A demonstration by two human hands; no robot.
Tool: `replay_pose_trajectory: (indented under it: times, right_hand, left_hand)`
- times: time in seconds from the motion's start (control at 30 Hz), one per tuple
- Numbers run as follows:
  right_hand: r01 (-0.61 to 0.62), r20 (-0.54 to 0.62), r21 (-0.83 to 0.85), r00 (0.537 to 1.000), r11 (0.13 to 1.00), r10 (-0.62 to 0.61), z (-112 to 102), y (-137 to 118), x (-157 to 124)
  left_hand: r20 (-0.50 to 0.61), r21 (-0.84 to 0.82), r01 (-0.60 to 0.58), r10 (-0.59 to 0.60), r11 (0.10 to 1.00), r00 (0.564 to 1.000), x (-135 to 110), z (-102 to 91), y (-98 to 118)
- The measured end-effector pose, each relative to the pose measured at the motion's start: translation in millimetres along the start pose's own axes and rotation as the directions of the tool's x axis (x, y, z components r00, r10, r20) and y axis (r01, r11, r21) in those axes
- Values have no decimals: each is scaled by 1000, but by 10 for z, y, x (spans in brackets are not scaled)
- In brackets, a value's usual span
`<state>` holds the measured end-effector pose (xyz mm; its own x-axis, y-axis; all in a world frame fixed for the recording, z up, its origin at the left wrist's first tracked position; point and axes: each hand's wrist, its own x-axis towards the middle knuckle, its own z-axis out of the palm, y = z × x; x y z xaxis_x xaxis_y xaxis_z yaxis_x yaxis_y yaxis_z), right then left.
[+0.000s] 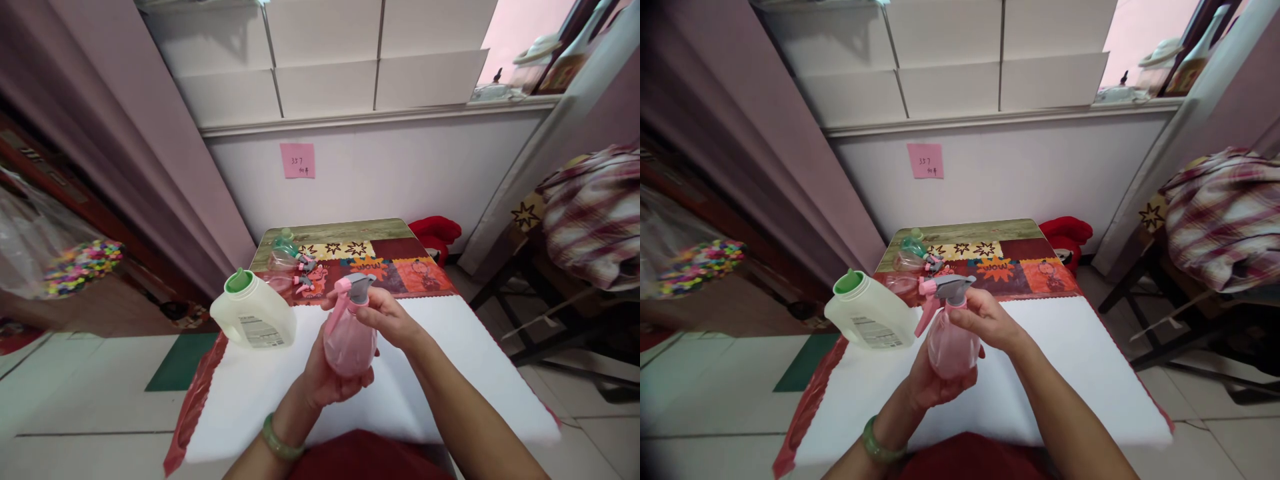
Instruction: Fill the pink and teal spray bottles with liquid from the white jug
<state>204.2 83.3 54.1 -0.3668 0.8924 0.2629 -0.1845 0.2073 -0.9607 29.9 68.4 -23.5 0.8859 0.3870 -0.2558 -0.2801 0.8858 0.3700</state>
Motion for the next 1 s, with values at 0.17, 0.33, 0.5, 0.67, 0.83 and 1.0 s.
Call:
replay_pose_trajectory:
  times: [0.17, 0.33, 0.5, 0.67, 0.83, 1.0]
  right_hand:
    - [26, -121, 4, 992, 1000, -25, 24, 144, -3]
    - [42, -125, -27, 991, 999, -46, 71, 170, -19]
    - [-154, -123, -30, 981, 988, 149, 110, 184, -48]
    - [-15, -319, -248, 945, 969, -67, 168, 270, -15]
    - [20, -397, -390, 898, 921, -188, 242, 290, 7]
    - [-50, -469, -442, 864, 896, -183, 284, 329, -9]
  left_hand:
    - [15, -28, -165, 165, 986, 986, 36, 33, 2]
    - [-150, -154, -329, 307, 932, 940, 67, 61, 57]
    - [-176, -124, -160, 137, 979, 975, 112, -21, 50]
    - [-310, -195, -249, 182, 949, 933, 166, -36, 26]
    - [-420, -170, -473, 370, 865, 829, 241, 93, -48]
    - [-510, -125, -565, 436, 815, 742, 327, 146, -162]
